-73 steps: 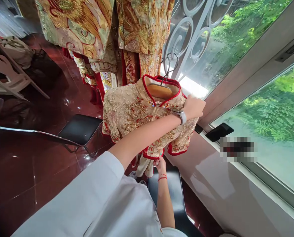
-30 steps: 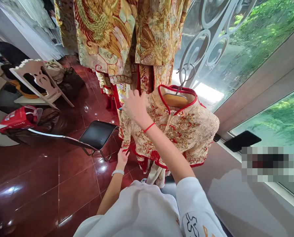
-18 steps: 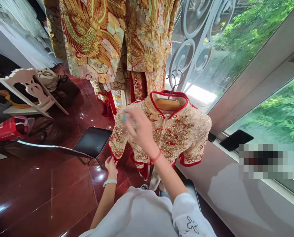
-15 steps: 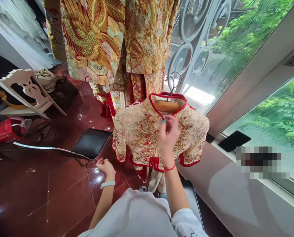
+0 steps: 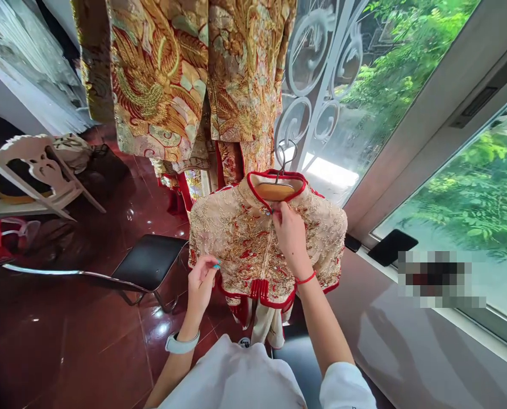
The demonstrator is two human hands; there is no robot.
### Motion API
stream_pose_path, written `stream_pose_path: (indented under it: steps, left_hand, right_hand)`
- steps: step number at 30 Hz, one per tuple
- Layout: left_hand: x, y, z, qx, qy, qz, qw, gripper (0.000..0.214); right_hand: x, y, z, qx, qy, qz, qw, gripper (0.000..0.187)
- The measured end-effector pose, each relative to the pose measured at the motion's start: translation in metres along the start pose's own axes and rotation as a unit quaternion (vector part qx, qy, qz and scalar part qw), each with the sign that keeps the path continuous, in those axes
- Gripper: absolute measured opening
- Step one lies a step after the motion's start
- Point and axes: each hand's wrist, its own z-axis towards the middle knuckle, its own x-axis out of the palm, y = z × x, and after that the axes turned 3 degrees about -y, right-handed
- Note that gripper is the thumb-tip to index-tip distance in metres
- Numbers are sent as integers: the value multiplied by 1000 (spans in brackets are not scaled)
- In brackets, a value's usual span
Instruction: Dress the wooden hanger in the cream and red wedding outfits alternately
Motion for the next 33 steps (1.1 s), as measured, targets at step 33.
stream_pose_path:
  steps: [33]
  left_hand:
    - [101,-113,107,487,212,392,751,18]
  right_hand:
    - [29,-24,-83,214,147,246,934,30]
